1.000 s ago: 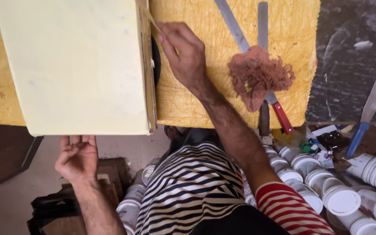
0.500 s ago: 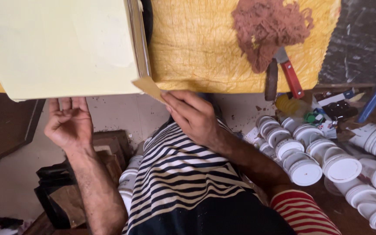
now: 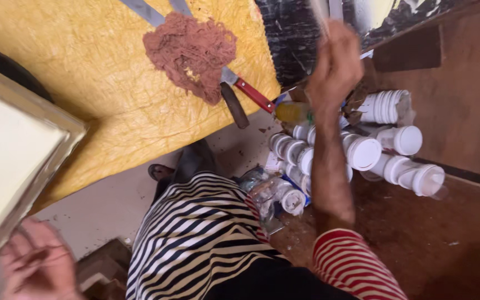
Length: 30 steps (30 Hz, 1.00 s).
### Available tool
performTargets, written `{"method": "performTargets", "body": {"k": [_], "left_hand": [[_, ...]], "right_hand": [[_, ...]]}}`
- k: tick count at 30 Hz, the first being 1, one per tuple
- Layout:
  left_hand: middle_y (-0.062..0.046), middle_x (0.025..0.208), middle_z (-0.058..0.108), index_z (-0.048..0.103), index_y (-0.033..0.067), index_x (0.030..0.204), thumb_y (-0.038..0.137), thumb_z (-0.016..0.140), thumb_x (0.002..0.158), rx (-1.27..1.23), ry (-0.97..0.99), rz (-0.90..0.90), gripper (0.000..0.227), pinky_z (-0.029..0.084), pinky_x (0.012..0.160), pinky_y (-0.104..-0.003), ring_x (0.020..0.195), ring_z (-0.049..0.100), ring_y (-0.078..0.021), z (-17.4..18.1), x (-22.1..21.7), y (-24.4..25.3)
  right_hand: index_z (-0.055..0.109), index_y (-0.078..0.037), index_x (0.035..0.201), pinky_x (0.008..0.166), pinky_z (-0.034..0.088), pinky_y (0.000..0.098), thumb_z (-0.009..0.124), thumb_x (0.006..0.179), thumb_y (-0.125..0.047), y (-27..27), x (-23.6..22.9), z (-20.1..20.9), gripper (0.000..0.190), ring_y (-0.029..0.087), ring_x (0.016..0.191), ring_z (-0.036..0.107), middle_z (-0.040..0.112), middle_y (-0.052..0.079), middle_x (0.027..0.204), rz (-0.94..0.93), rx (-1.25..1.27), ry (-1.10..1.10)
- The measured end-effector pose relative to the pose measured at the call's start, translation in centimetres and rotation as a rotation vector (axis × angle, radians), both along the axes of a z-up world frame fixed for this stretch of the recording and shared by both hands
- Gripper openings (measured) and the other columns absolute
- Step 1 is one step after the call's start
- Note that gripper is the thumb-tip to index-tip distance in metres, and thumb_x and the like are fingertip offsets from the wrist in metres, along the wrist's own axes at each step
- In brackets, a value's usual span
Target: The person applies a white filler paste to the edges and corners of a rectangular board using a putty knife. They repeatedly scoop the paste from a container and spread it along the board's perimeter, then smooth the surface with a cloth.
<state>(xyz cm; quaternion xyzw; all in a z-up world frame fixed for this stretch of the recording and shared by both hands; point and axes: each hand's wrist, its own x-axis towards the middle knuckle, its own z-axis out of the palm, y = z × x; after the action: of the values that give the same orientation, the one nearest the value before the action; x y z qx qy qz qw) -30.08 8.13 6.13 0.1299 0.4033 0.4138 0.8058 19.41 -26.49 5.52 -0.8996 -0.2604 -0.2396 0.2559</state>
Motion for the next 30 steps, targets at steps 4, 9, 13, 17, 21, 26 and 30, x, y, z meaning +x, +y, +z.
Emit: {"method": "performTargets", "body": {"k": [4, 9, 13, 17, 21, 26, 30], "left_hand": [[-0.015, 0.117, 0.068, 0.064, -0.007, 0.126, -0.013, 0.057, 0.074, -0.051, -0.202, -0.048, 0.053, 0.047, 0.13, -0.042, 0.135, 0.063, -0.0302, -4.1, -2.4, -0.4], [-0.017, 0.118, 0.072, 0.064, -0.0064, 0.125, -0.009, 0.054, 0.069, -0.048, -0.089, 0.069, 0.057, 0.046, 0.116, -0.036, 0.114, 0.065, -0.0265, -7.6, -5.2, 0.9], [-0.012, 0.102, 0.068, 0.062, -0.0032, 0.132, -0.011, 0.054, 0.069, 0.041, -0.133, 0.051, 0.064, 0.046, 0.116, -0.039, 0.107, 0.064, -0.0225, -6.5, -4.1, 2.0], [-0.017, 0.129, 0.067, 0.059, -0.0029, 0.145, -0.01, 0.052, 0.065, 0.109, -0.139, 0.02, 0.081, 0.043, 0.122, -0.047, 0.114, 0.061, -0.0255, -4.1, 0.3, 1.8], [-0.022, 0.139, 0.063, 0.056, -0.0008, 0.141, -0.007, 0.049, 0.068, 0.183, -0.058, -0.018, 0.073, 0.035, 0.129, -0.055, 0.138, 0.056, -0.0377, -2.1, 4.3, 0.9], [-0.024, 0.139, 0.062, 0.052, -0.0009, 0.143, -0.01, 0.047, 0.074, 0.189, -0.069, 0.007, 0.07, 0.036, 0.127, -0.058, 0.137, 0.054, -0.0419, -1.6, 5.5, -0.5], [-0.024, 0.138, 0.062, 0.052, -0.0017, 0.145, -0.009, 0.045, 0.073, 0.194, -0.057, 0.013, 0.072, 0.037, 0.128, -0.056, 0.138, 0.054, -0.0403, -1.6, 5.9, -1.0]], "right_hand": [[0.07, 0.001, 0.114, 0.085, 0.057, 0.0436, 0.055, 0.107, -0.01, -2.5, 4.2, -5.1, 0.02, 0.035, 0.103, 0.069, 0.07, 0.019, 0.118, 0.033, -0.438, 0.11], [0.071, -0.002, 0.114, 0.082, 0.055, 0.0482, 0.059, 0.099, -0.003, -3.5, -0.3, -4.1, 0.019, 0.04, 0.099, 0.067, 0.068, 0.02, 0.112, 0.072, -0.33, 0.253], [0.072, 0.003, 0.112, 0.082, 0.056, 0.0448, 0.066, 0.106, 0.0, 0.1, -2.1, -0.9, 0.009, 0.035, 0.094, 0.069, 0.07, 0.02, 0.107, 0.075, 0.043, 0.278], [0.072, 0.003, 0.116, 0.083, 0.063, 0.0308, 0.062, 0.112, -0.006, 11.5, -4.2, 0.7, 0.014, 0.016, 0.097, 0.073, 0.072, 0.009, 0.109, 0.276, 0.517, 0.632], [0.072, 0.011, 0.121, 0.076, 0.06, 0.0275, 0.062, 0.103, -0.006, 23.2, -6.7, -1.4, 0.027, 0.021, 0.092, 0.072, 0.074, 0.017, 0.108, 0.403, 0.632, 0.952], [0.065, 0.008, 0.132, 0.092, 0.068, 0.0312, 0.06, 0.109, -0.005, 35.2, -7.2, -5.0, 0.027, 0.024, 0.108, 0.074, 0.07, 0.022, 0.119, 0.701, 0.932, 0.831], [0.07, 0.002, 0.129, 0.065, 0.057, 0.0247, 0.062, 0.105, -0.007, 38.4, -7.7, -4.9, 0.027, 0.017, 0.082, 0.066, 0.075, 0.017, 0.116, 0.6, 0.709, 0.795]]}}
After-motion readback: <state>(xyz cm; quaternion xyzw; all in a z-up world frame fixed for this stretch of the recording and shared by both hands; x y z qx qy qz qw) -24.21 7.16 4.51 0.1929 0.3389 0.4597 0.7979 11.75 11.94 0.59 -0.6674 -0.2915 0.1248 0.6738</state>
